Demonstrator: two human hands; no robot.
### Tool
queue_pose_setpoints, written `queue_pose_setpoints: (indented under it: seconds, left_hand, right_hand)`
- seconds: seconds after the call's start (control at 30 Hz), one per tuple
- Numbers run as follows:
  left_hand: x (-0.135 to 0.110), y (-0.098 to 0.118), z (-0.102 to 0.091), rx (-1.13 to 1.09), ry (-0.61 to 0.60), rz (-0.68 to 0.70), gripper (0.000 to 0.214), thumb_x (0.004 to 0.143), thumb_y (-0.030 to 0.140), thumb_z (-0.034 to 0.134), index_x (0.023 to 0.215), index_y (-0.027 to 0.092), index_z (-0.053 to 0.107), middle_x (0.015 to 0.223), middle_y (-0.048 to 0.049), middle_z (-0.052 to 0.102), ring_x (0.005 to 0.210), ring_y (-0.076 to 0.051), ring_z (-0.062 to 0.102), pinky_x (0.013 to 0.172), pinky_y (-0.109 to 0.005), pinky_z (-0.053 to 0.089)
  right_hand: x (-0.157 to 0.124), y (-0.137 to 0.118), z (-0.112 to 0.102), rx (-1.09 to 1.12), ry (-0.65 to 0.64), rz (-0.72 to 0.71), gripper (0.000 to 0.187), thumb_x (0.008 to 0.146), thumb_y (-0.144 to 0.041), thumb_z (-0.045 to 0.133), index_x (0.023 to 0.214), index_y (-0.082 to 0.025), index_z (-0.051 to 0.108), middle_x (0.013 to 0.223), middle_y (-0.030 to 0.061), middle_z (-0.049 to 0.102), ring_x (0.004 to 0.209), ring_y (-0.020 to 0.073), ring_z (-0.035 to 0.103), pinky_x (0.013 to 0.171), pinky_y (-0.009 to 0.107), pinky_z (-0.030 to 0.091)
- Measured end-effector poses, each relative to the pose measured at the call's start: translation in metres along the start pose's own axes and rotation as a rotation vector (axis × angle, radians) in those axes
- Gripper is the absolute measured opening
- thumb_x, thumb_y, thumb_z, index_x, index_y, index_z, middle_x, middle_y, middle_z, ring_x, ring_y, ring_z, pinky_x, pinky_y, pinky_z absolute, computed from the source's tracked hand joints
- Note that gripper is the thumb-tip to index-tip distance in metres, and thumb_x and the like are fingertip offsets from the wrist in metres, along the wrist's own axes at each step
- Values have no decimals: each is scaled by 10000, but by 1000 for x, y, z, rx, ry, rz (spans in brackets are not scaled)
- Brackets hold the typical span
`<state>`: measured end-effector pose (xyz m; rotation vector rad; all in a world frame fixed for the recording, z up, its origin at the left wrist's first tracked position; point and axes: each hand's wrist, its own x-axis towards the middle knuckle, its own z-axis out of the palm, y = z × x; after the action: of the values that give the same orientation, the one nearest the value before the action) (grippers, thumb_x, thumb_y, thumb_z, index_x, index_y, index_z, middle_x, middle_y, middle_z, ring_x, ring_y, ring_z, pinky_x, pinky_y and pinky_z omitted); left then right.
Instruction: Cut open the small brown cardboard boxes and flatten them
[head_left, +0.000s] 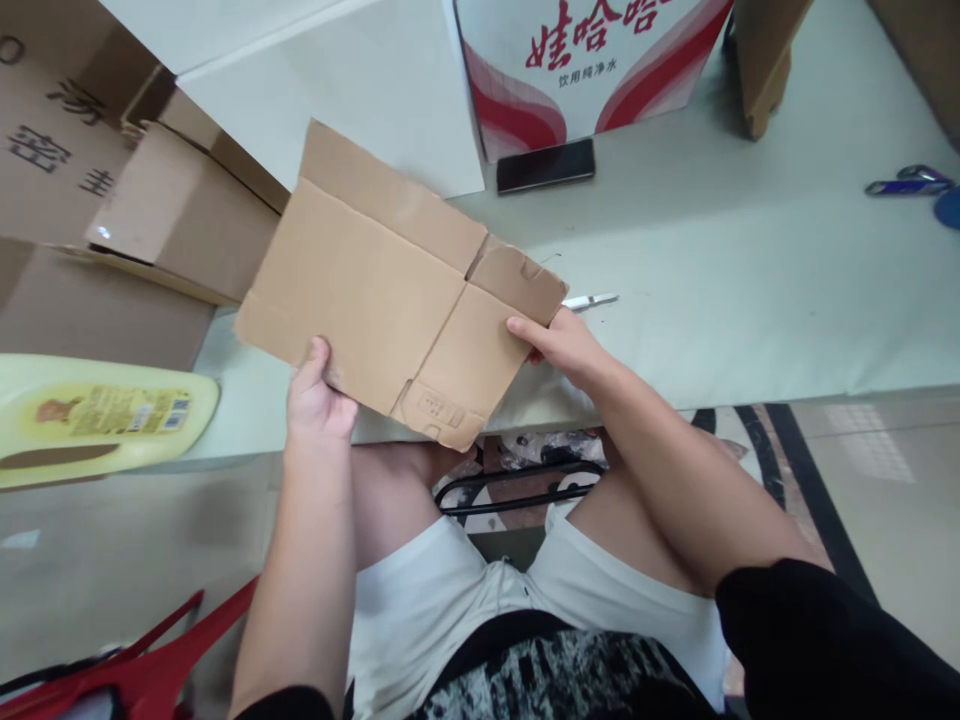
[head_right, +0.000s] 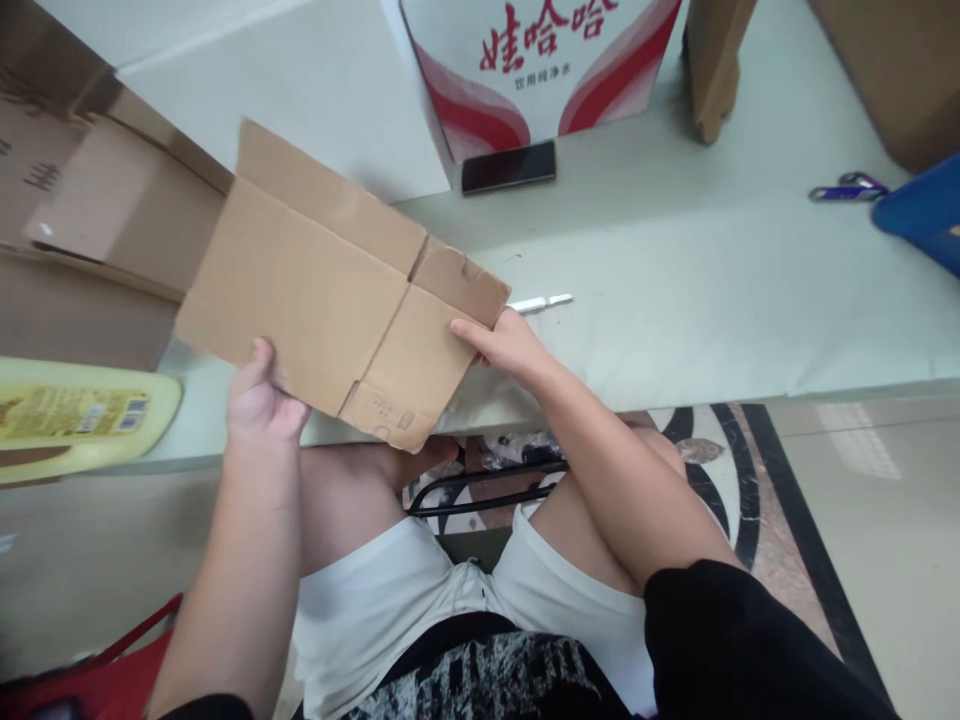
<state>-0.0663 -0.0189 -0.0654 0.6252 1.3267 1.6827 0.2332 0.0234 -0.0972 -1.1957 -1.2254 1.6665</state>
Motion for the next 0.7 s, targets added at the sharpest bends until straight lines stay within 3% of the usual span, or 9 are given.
queue_pose_setpoints:
  seconds: [0.17,0.27,0.43,0.53,0.7]
  left_hand:
    - [13,1,21,-93,35,-33,211,1037,239,500,1068,156,692,1034,-24,802,1257,-160,663,1119,-309,537]
    - [21,-4,32,-113,8,-63,220,1034,293,515,1042,176,701,1108,-52,792,1339,-184,622,1133,-332,540]
    - [40,-23,43,-116,-138,-109,180,960,358,647,999,195,712,1217,-70,765,1398,-225,580,1133,-349,543]
    - [49,-32,44,-123,-225,-127,268,873,410,765,1027,197,712,1220,-69,765,1370,-250,603,1117,-356,549]
    - [56,-28,34,-177,-295,-176,303,781,378,837,994,203,711,1127,-62,788,1136,-257,729,1009,-361,602]
  right_hand:
    - [2,-2,3,34,-127,-43,479,759,-648,712,882,-199,599,719,35,599,598,141,555,541,293,470]
    - [0,-2,5,-8,-194,-38,464,745,-617,735,878,-188,618,684,30,600,581,134,554,515,270,430]
    - [-4,2,1,-5,-122,13,491,712,-635,774,838,-184,626,727,44,655,524,110,524,473,268,414]
    - [-7,4,-3,11,-45,74,574,676,-702,794,868,-186,631,740,50,678,511,119,564,452,260,414]
    - [-17,1,3,-61,-2,88,650,678,-812,749,748,-180,613,551,47,616,446,137,560,404,255,397]
